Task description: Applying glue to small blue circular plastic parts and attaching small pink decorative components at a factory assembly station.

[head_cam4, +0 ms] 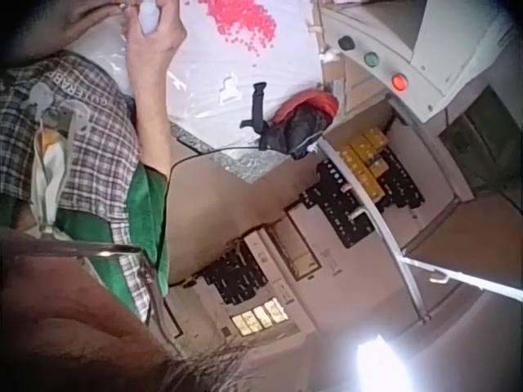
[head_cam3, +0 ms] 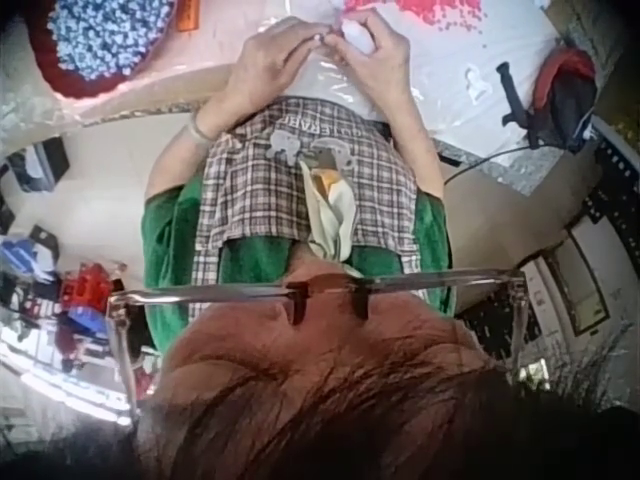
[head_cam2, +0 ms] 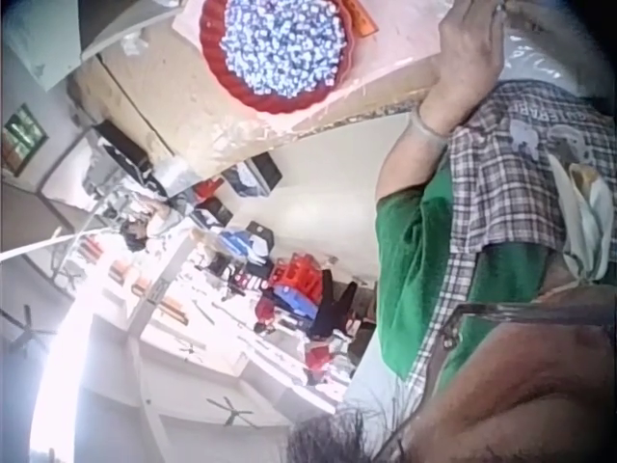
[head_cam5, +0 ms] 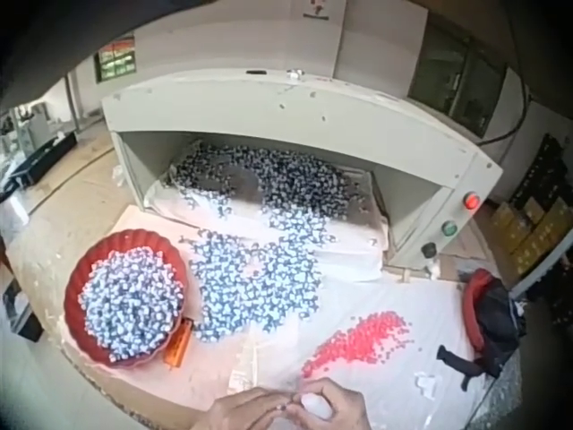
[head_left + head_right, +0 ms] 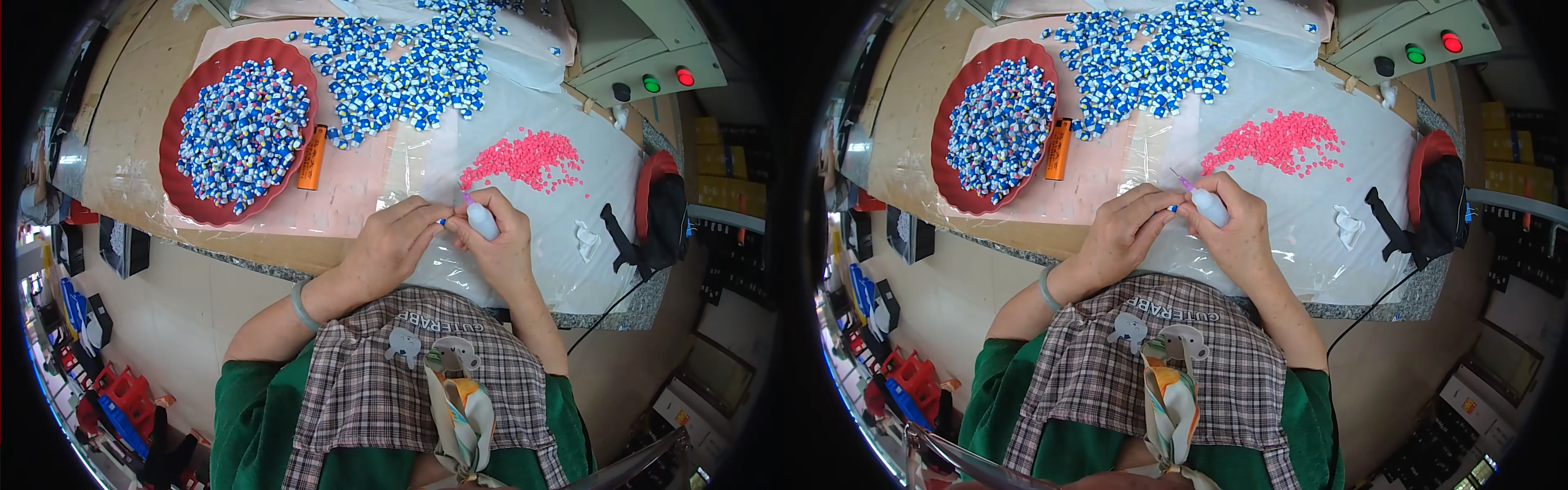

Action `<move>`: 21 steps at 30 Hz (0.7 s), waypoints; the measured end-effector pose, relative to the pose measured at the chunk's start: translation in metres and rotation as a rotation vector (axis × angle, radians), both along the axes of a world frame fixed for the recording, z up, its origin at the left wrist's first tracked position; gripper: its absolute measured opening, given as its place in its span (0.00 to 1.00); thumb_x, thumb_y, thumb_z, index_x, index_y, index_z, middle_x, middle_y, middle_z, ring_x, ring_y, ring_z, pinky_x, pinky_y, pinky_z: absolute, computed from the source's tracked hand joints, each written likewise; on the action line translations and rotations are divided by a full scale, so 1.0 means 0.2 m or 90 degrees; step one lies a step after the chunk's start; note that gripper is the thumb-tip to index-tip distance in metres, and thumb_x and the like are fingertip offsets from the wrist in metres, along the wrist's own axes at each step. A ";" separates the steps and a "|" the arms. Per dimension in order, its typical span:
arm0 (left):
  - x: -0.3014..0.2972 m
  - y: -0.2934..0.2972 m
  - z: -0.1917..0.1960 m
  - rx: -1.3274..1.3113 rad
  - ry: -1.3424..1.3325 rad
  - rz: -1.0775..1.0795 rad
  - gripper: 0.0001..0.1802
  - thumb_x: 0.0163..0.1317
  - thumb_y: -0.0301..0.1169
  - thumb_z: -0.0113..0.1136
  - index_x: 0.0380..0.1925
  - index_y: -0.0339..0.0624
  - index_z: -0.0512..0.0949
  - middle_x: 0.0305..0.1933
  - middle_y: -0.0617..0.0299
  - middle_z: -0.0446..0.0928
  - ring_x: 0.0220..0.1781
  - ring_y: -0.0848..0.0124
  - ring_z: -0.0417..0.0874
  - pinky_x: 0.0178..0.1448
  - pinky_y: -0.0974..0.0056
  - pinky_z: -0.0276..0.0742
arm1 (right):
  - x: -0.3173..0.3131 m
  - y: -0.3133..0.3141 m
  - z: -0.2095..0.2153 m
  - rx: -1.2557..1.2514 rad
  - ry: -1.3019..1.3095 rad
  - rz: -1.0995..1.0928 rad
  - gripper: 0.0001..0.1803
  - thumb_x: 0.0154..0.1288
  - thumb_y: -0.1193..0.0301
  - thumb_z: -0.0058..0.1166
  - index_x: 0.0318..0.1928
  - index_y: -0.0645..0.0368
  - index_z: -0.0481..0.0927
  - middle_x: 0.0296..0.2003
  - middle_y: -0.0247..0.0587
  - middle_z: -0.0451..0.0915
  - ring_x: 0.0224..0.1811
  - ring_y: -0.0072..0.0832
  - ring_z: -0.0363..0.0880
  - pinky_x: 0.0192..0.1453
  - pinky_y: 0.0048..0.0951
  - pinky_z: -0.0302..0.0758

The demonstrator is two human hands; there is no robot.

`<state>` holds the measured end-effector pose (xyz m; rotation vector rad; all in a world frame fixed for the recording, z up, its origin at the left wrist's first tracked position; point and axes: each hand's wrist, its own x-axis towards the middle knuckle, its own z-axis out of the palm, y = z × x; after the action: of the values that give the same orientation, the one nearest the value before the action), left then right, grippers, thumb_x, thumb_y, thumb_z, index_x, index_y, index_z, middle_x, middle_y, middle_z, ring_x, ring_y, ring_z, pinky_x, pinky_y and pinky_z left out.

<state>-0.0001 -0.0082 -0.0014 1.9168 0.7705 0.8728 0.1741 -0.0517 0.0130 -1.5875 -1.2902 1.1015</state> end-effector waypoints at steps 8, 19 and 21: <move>-0.01 0.02 -0.03 -0.395 -0.146 -0.041 0.10 0.67 0.27 0.53 0.46 0.36 0.77 0.39 0.57 0.81 0.33 0.72 0.79 0.35 0.71 0.72 | 0.01 0.02 -0.03 0.101 -0.064 -0.021 0.12 0.57 0.79 0.64 0.39 0.61 0.74 0.25 0.31 0.77 0.23 0.14 0.72 0.26 0.17 0.69; -0.04 0.31 0.00 -0.648 -0.291 0.019 0.11 0.69 0.35 0.54 0.35 0.38 0.79 0.32 0.63 0.78 0.28 0.77 0.74 0.30 0.73 0.68 | 0.07 0.00 -0.04 0.029 0.186 -0.094 0.05 0.65 0.74 0.56 0.38 0.60 0.73 0.25 0.29 0.73 0.21 0.14 0.68 0.23 0.17 0.63; 0.02 0.37 -0.01 -0.358 -0.160 0.056 0.10 0.68 0.33 0.54 0.36 0.39 0.79 0.31 0.62 0.78 0.28 0.75 0.75 0.32 0.70 0.71 | 0.07 0.00 -0.06 0.031 0.184 -0.096 0.05 0.65 0.74 0.57 0.37 0.60 0.73 0.25 0.28 0.73 0.21 0.14 0.68 0.23 0.16 0.63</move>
<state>0.0039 0.0657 -0.0025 1.2630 0.8438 0.8228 0.1883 -0.0510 0.0020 -1.4045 -0.9827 1.1474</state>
